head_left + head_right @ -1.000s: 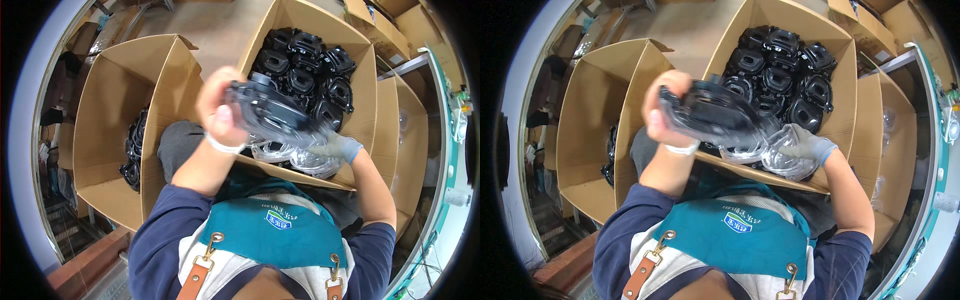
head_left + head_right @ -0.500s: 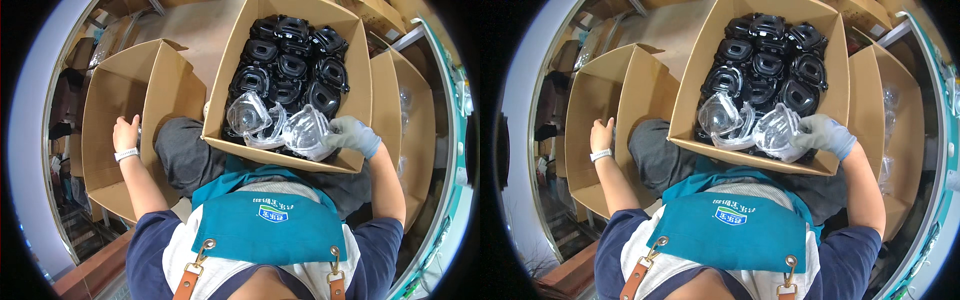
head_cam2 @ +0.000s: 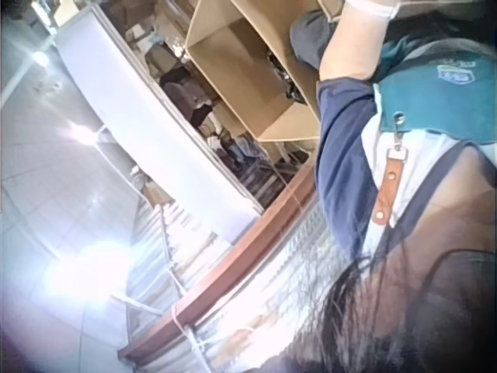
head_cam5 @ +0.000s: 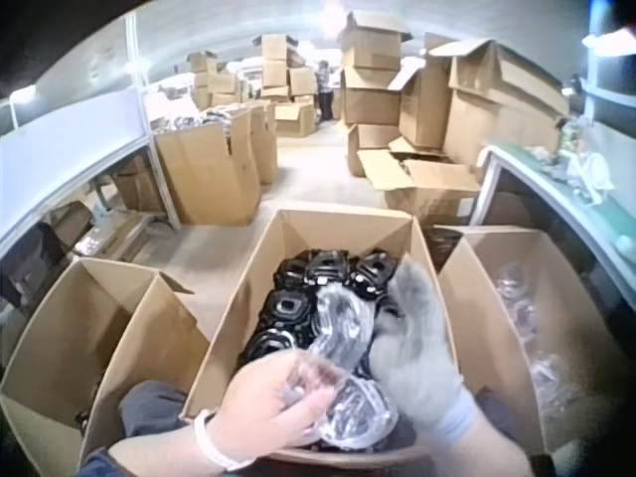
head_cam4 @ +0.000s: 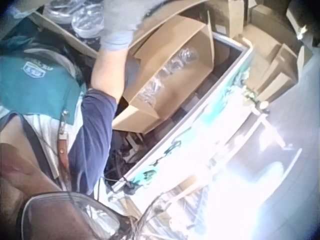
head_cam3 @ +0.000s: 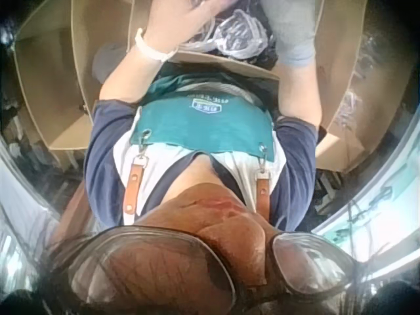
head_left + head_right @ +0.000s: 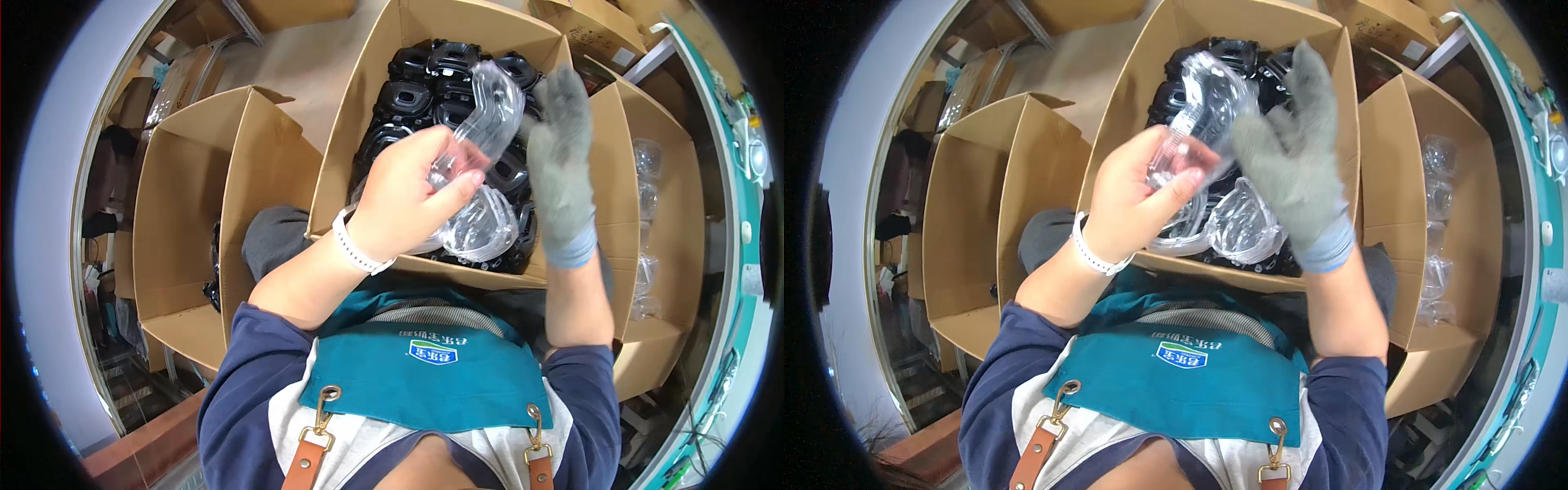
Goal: The person sorts plastic automotive lighting components by placing plastic housings and clear lenses into separate cardboard boxes while wearing protective gloves.
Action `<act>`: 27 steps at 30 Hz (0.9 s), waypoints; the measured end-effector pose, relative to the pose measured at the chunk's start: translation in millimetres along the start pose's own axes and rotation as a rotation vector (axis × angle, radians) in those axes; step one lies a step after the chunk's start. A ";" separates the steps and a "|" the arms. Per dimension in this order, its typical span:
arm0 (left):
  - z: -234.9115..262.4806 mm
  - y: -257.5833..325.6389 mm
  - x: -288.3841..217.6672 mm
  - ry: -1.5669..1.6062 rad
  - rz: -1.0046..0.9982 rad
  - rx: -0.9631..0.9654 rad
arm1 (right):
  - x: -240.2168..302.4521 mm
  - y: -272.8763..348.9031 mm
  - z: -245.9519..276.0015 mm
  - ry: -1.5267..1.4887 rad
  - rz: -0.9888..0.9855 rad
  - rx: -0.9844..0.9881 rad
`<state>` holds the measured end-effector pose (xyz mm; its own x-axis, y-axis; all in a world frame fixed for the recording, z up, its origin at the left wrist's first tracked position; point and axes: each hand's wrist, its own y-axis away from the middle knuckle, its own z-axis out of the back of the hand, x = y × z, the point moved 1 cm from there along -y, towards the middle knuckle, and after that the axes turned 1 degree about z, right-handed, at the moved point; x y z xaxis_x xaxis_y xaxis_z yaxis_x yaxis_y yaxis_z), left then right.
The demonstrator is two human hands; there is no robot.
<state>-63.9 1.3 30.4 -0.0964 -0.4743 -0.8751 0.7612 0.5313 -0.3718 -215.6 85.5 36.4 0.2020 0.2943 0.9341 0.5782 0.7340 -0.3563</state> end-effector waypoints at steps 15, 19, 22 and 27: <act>-136.3 -109.3 214.9 -0.722 0.659 0.785 | -17.7 -5.8 141.1 -0.686 0.115 -0.501; -158.3 -99.1 228.7 -0.805 0.769 0.709 | -11.6 -0.5 139.3 -0.692 -0.020 -0.465; -161.6 -101.6 214.2 -0.530 0.750 0.335 | -30.7 2.3 147.3 -0.748 -0.086 -0.350; -142.3 -88.0 123.5 -0.186 0.467 0.017 | -41.0 9.0 124.1 -0.298 -0.026 -0.341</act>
<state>-234.0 -4.2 -89.0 0.3722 -0.3062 -0.8762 0.7064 0.7057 0.0534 -316.8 156.0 -7.9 -0.0241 0.4784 0.8778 0.8174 0.5149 -0.2582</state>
